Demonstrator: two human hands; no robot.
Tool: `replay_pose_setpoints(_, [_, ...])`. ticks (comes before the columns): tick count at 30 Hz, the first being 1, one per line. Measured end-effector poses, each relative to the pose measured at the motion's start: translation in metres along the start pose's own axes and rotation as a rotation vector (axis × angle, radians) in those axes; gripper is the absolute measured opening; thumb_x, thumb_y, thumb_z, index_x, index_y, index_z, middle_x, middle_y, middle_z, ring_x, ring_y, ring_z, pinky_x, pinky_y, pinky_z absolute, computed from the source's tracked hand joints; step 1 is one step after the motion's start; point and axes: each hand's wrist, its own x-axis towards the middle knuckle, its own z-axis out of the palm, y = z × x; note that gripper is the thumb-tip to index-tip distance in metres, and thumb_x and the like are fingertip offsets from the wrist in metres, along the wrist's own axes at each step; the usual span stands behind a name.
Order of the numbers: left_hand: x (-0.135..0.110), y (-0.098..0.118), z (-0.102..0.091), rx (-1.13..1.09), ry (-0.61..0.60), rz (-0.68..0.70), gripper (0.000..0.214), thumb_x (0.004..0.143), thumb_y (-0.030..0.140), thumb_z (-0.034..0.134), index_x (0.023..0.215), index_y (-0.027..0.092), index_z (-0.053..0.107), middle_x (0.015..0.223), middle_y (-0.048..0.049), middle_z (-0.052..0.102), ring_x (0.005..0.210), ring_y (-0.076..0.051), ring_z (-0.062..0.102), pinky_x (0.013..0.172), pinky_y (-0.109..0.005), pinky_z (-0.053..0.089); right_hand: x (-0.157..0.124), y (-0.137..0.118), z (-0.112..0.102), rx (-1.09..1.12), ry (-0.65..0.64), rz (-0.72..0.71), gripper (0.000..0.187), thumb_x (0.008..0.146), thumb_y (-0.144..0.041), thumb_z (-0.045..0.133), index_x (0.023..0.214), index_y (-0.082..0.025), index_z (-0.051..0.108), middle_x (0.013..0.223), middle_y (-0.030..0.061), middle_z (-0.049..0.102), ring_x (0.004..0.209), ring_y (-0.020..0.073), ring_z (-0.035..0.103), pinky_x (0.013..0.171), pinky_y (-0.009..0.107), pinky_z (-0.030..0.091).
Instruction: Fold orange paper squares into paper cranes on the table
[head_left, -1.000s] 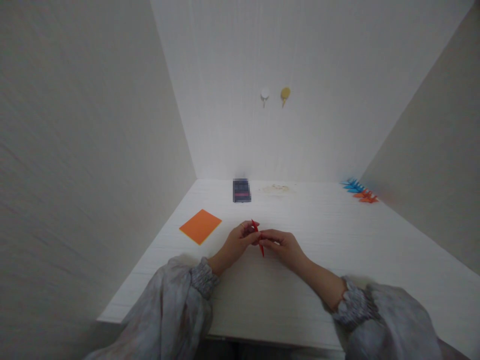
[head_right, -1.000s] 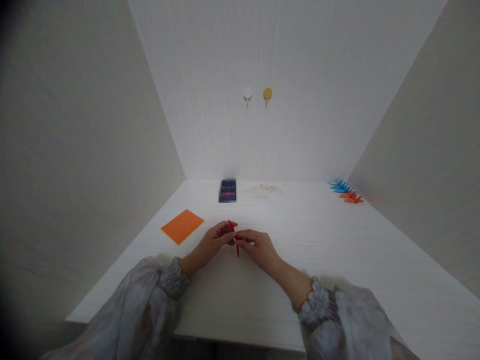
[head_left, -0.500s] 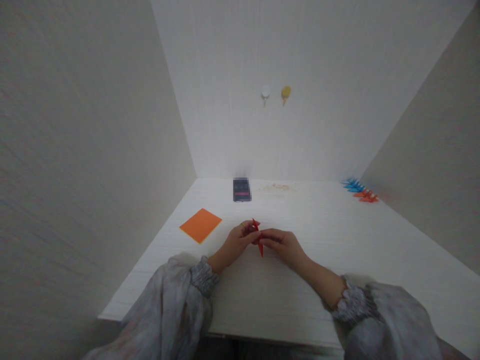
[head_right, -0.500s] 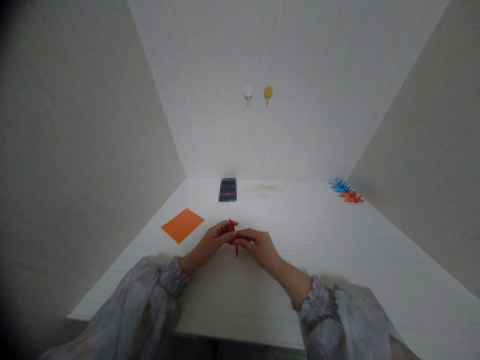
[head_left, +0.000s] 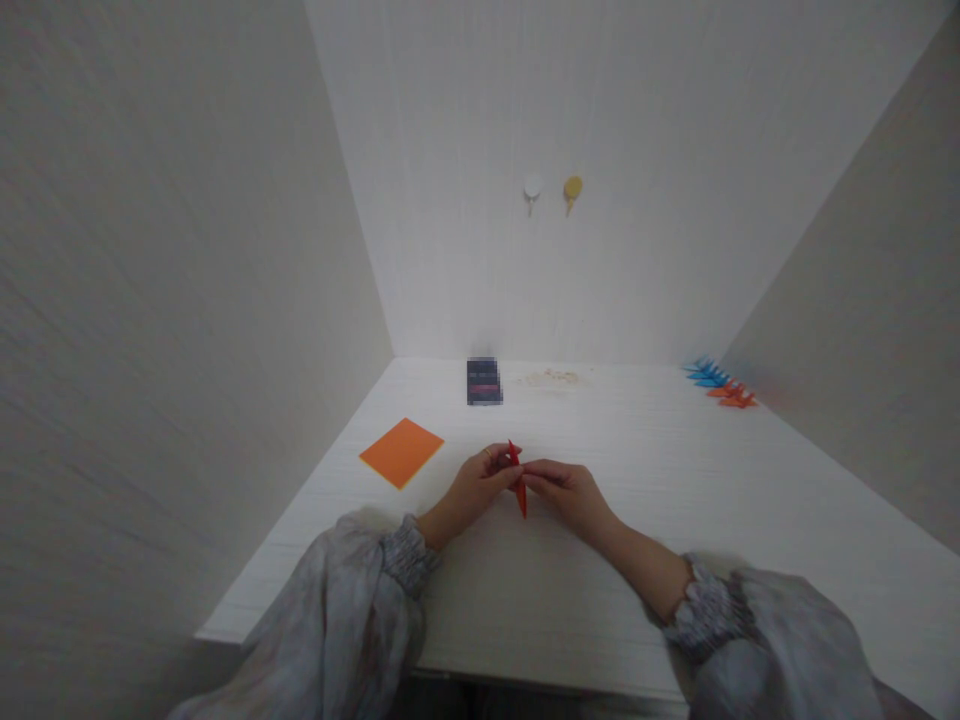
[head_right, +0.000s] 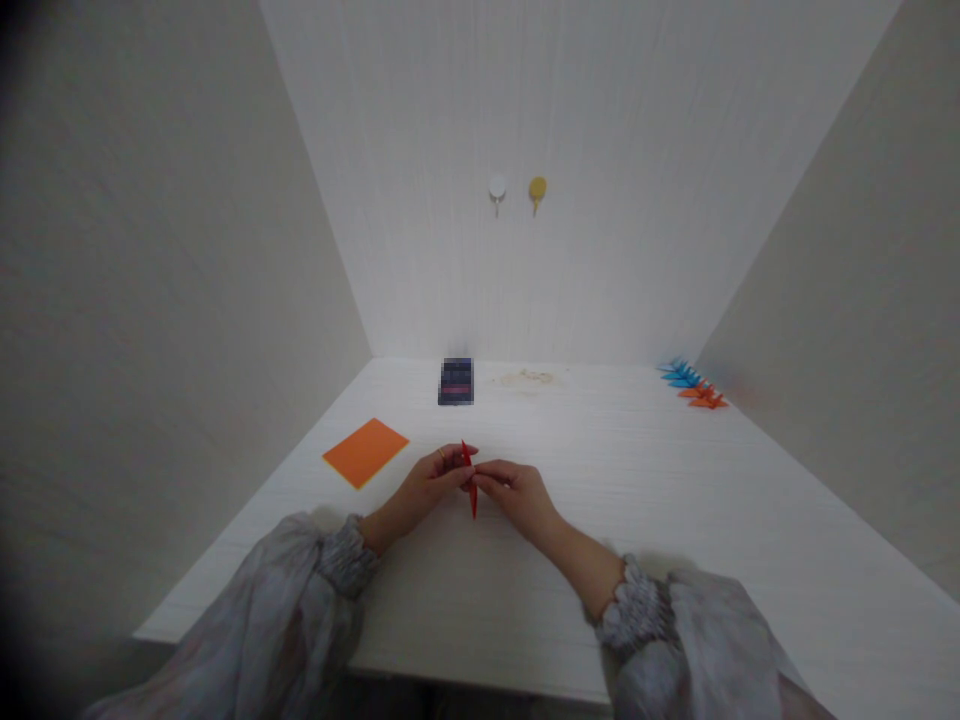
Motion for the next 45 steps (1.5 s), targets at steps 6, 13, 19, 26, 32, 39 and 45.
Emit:
replay_pose_setpoints(6, [-0.001,0.001,0.001,-0.004,-0.001,0.023,0.036,0.066,0.031,0.063,0.095,0.013,0.052,0.069,0.0009,0.054,0.063,-0.009,0.052,0.063,-0.024,0.042,0.000,0.000,0.000,-0.019,0.007,0.021,0.019,0.071,-0.031,0.059,0.085,-0.023,0.068,0.083,0.0013,0.069,0.081,0.0186,0.062,0.080,0.034,0.045])
replay_pose_setpoints(13, [-0.002,0.006,0.003,0.024,0.001,0.018,0.035,0.067,0.032,0.062,0.095,0.012,0.052,0.069,0.0005,0.054,0.064,-0.010,0.053,0.063,-0.024,0.043,0.000,0.002,0.001,0.081,0.009,0.050,0.021,0.068,-0.031,0.062,0.085,-0.022,0.068,0.084,0.0023,0.069,0.082,0.0194,0.062,0.081,0.035,0.046])
replay_pose_setpoints(19, [-0.004,0.010,0.004,0.002,0.006,0.012,0.036,0.066,0.032,0.063,0.094,0.012,0.053,0.065,0.0020,0.052,0.060,-0.008,0.051,0.062,-0.024,0.042,0.000,0.008,0.002,0.195,-0.007,0.065,0.020,0.068,-0.032,0.062,0.085,-0.023,0.069,0.084,0.0016,0.069,0.080,0.0181,0.063,0.082,0.035,0.047])
replay_pose_setpoints(26, [-0.004,0.008,0.003,-0.007,0.005,0.007,0.036,0.067,0.032,0.063,0.095,0.012,0.054,0.066,0.0014,0.052,0.062,-0.009,0.050,0.062,-0.023,0.041,0.001,0.009,0.003,0.203,0.002,0.064,0.023,0.068,-0.035,0.062,0.086,-0.022,0.069,0.081,0.0027,0.069,0.080,0.0193,0.063,0.083,0.037,0.046])
replay_pose_setpoints(32, [-0.003,0.005,0.001,0.013,0.000,0.023,0.034,0.068,0.031,0.061,0.096,0.012,0.054,0.066,0.0008,0.053,0.062,-0.009,0.050,0.062,-0.023,0.041,0.000,0.007,0.002,0.200,-0.008,0.063,0.022,0.069,-0.034,0.061,0.086,-0.021,0.069,0.080,0.0024,0.069,0.081,0.0191,0.063,0.083,0.036,0.046])
replay_pose_setpoints(39, [-0.002,0.004,0.001,0.001,0.004,0.019,0.038,0.066,0.032,0.063,0.097,0.012,0.054,0.066,0.0009,0.053,0.061,-0.009,0.051,0.061,-0.023,0.041,0.000,0.006,0.002,0.209,-0.013,0.071,0.023,0.068,-0.036,0.061,0.085,-0.022,0.069,0.080,0.0019,0.069,0.080,0.0187,0.063,0.082,0.035,0.047])
replay_pose_setpoints(45, [-0.002,0.004,0.001,-0.005,0.001,0.020,0.037,0.066,0.033,0.063,0.096,0.012,0.055,0.066,0.0006,0.054,0.061,-0.009,0.051,0.061,-0.024,0.042,0.000,0.005,0.002,0.220,-0.016,0.073,0.021,0.069,-0.034,0.061,0.086,-0.023,0.068,0.085,0.0021,0.069,0.081,0.0188,0.063,0.083,0.036,0.046])
